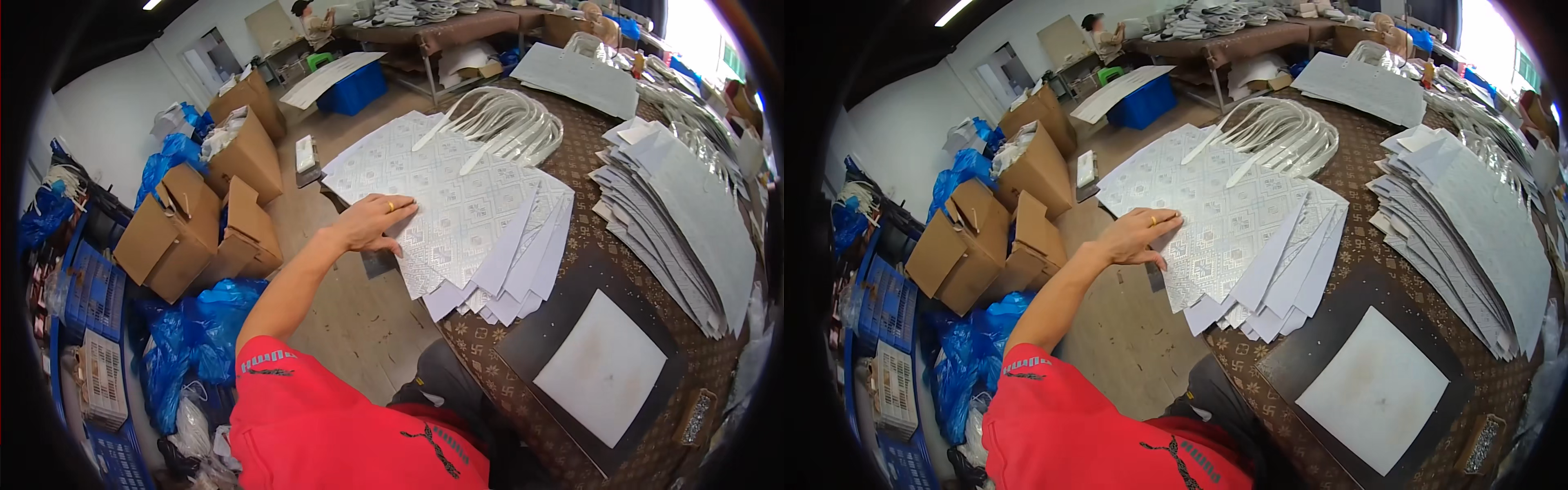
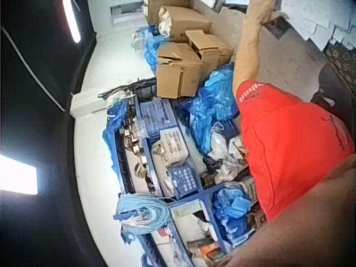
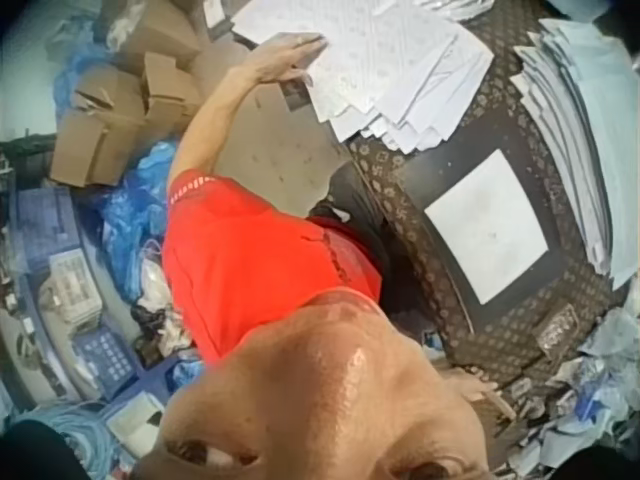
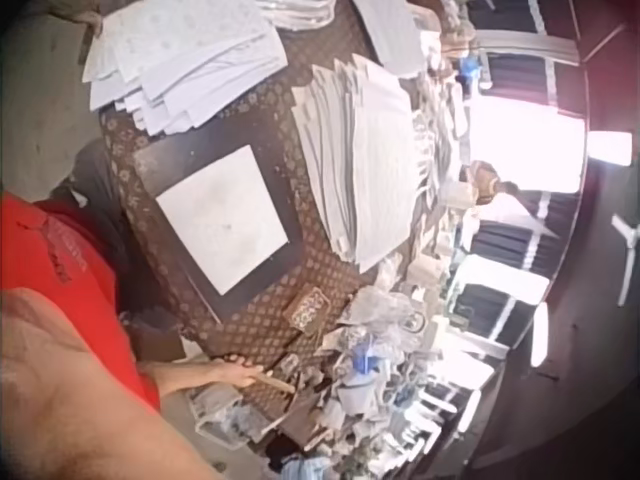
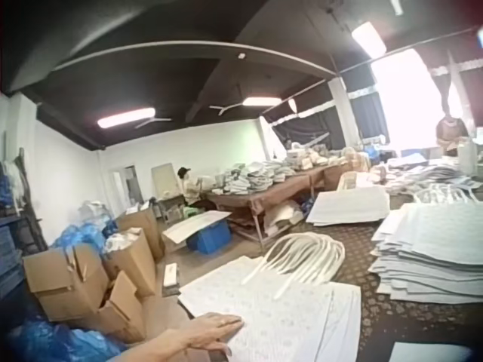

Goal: Assembling bags by hammering metal studs into the handle attachments.

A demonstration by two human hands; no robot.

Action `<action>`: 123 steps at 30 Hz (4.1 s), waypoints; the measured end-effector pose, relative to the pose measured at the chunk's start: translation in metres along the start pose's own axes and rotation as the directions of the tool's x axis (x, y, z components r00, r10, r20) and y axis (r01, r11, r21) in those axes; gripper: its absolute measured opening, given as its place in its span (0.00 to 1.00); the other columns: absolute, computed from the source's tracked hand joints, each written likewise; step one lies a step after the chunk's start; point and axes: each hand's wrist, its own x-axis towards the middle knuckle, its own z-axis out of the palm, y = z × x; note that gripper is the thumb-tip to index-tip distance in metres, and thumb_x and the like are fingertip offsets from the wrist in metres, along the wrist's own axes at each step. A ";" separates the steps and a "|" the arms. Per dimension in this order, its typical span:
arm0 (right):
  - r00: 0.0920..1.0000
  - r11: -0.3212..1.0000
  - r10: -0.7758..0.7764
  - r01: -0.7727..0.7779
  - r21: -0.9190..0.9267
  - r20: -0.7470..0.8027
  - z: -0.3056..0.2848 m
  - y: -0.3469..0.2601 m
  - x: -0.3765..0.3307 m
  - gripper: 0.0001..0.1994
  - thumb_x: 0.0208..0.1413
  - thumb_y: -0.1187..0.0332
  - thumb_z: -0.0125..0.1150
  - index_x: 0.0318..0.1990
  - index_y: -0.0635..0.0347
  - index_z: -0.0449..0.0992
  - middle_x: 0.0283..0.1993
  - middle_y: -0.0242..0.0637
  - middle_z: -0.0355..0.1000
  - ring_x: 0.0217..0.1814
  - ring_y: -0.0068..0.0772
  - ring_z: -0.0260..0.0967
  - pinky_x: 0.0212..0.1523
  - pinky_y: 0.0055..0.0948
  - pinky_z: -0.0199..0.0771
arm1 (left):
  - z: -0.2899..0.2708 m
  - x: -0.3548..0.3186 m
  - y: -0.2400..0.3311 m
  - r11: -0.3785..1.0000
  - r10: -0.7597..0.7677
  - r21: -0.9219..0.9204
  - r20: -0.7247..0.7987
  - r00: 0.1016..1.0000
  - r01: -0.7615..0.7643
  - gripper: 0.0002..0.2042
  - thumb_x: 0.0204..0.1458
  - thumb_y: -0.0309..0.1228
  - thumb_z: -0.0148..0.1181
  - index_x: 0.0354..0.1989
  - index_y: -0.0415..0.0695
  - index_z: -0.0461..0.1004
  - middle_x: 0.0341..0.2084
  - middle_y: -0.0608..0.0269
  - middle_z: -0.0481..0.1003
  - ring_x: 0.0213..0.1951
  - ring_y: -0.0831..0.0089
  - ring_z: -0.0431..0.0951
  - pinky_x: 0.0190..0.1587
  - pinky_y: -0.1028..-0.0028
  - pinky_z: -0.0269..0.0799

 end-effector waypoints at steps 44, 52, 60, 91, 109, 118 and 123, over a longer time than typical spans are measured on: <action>1.000 0.993 -0.007 0.004 0.115 0.026 -0.008 0.060 0.037 0.12 0.67 0.56 0.58 0.43 0.55 0.72 0.24 0.23 0.56 0.19 0.13 0.50 0.16 0.19 0.48 | 0.049 0.088 0.366 0.507 0.783 -0.138 -0.340 0.521 -0.851 0.08 0.50 0.30 0.59 0.32 0.38 0.78 0.32 0.62 0.74 0.28 0.75 0.74 0.26 0.77 0.68; 0.999 0.986 0.009 -0.014 0.169 0.032 -0.005 0.056 0.034 0.11 0.67 0.57 0.58 0.41 0.54 0.71 0.23 0.22 0.55 0.18 0.12 0.49 0.15 0.19 0.47 | 0.042 0.080 0.369 0.503 0.746 -0.295 -0.326 0.581 -0.812 0.11 0.55 0.32 0.56 0.41 0.38 0.77 0.36 0.61 0.74 0.31 0.71 0.76 0.28 0.74 0.71; 0.999 0.990 -0.011 0.003 0.143 0.053 -0.006 0.059 0.035 0.12 0.68 0.57 0.57 0.37 0.52 0.70 0.22 0.21 0.54 0.17 0.12 0.48 0.15 0.18 0.46 | 0.039 0.116 0.319 0.561 0.533 -0.609 -0.252 0.808 -0.560 0.30 0.59 0.21 0.53 0.72 0.50 0.59 0.52 0.55 0.74 0.43 0.64 0.78 0.43 0.69 0.78; 0.998 0.992 0.000 -0.007 0.128 0.057 -0.006 0.058 0.037 0.11 0.68 0.57 0.57 0.36 0.50 0.67 0.22 0.20 0.53 0.17 0.12 0.48 0.14 0.19 0.46 | 0.068 0.206 0.261 0.537 0.137 -0.842 0.140 0.981 0.045 0.11 0.65 0.33 0.56 0.46 0.36 0.72 0.38 0.59 0.79 0.41 0.70 0.78 0.48 0.72 0.71; 0.998 0.990 0.023 -0.031 0.136 0.059 -0.002 0.045 0.025 0.10 0.68 0.59 0.57 0.37 0.51 0.67 0.22 0.20 0.51 0.16 0.11 0.45 0.13 0.20 0.45 | 0.056 0.198 0.240 0.339 0.036 -0.941 0.028 0.999 0.014 0.09 0.63 0.31 0.59 0.45 0.37 0.76 0.35 0.62 0.81 0.39 0.76 0.80 0.42 0.73 0.75; 0.998 0.996 0.003 -0.009 0.093 0.058 -0.002 0.042 0.021 0.09 0.68 0.59 0.56 0.40 0.52 0.68 0.21 0.19 0.49 0.16 0.11 0.44 0.13 0.20 0.43 | 0.048 0.198 0.220 -0.084 -0.073 -0.991 0.110 0.991 0.104 0.06 0.58 0.24 0.63 0.42 0.37 0.77 0.32 0.63 0.79 0.35 0.80 0.79 0.39 0.78 0.75; 0.998 0.997 -0.015 0.010 0.074 0.064 -0.005 0.036 0.019 0.10 0.68 0.58 0.56 0.41 0.52 0.69 0.21 0.19 0.49 0.15 0.11 0.43 0.13 0.20 0.43 | 0.052 0.206 0.224 0.032 -0.020 -0.999 0.039 0.999 0.040 0.07 0.57 0.22 0.65 0.43 0.37 0.77 0.32 0.65 0.79 0.36 0.80 0.79 0.41 0.78 0.75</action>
